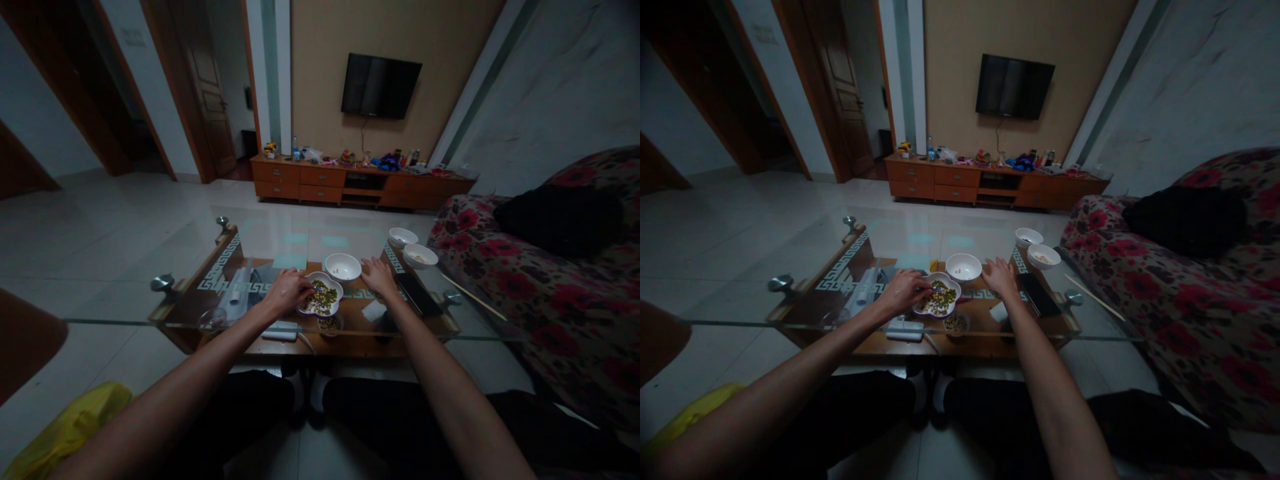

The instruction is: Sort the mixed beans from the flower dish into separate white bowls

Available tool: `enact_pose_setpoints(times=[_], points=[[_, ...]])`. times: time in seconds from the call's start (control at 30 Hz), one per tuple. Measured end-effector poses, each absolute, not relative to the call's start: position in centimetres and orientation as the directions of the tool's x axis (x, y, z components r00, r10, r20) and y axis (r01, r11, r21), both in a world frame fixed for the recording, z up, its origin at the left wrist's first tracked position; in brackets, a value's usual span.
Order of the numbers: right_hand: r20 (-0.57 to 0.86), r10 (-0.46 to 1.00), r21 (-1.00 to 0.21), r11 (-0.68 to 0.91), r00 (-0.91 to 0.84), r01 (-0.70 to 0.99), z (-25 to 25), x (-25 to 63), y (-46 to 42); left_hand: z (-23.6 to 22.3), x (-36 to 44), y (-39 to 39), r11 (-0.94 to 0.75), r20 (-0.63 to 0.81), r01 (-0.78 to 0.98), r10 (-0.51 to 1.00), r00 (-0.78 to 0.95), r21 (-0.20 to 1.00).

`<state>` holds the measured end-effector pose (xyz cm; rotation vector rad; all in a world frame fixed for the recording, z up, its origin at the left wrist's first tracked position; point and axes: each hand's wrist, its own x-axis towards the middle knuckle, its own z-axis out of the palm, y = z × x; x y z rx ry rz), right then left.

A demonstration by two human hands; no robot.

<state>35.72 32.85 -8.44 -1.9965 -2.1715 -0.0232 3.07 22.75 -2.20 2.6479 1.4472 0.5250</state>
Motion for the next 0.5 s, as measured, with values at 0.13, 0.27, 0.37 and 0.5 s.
enact_pose_setpoints(times=[0.13, 0.27, 0.37, 0.5], points=[[0.143, 0.987, -0.118, 0.085, -0.067, 0.989, -8.3, 35.6, 32.7, -1.6, 3.2, 23.4, -0.527, 0.319, 0.788, 0.842, 0.434, 0.318], [0.144, 0.987, -0.120, 0.084, -0.067, 0.989, -8.1, 35.5, 32.5, -0.6, 4.1, 24.9, -0.475, 0.383, 0.778, 0.865, 0.325, 0.411], [0.145, 0.988, -0.110, 0.072, -0.056, 0.991, -8.2, 35.4, 32.5, -0.1, 4.8, 25.8, -0.474, 0.388, 0.777, 0.864, 0.320, 0.414], [0.162, 0.984, -0.094, 0.084, -0.068, 0.992, -8.5, 35.5, 32.6, -0.2, 4.7, 25.5, -0.516, 0.342, 0.795, 0.845, 0.412, 0.318]])
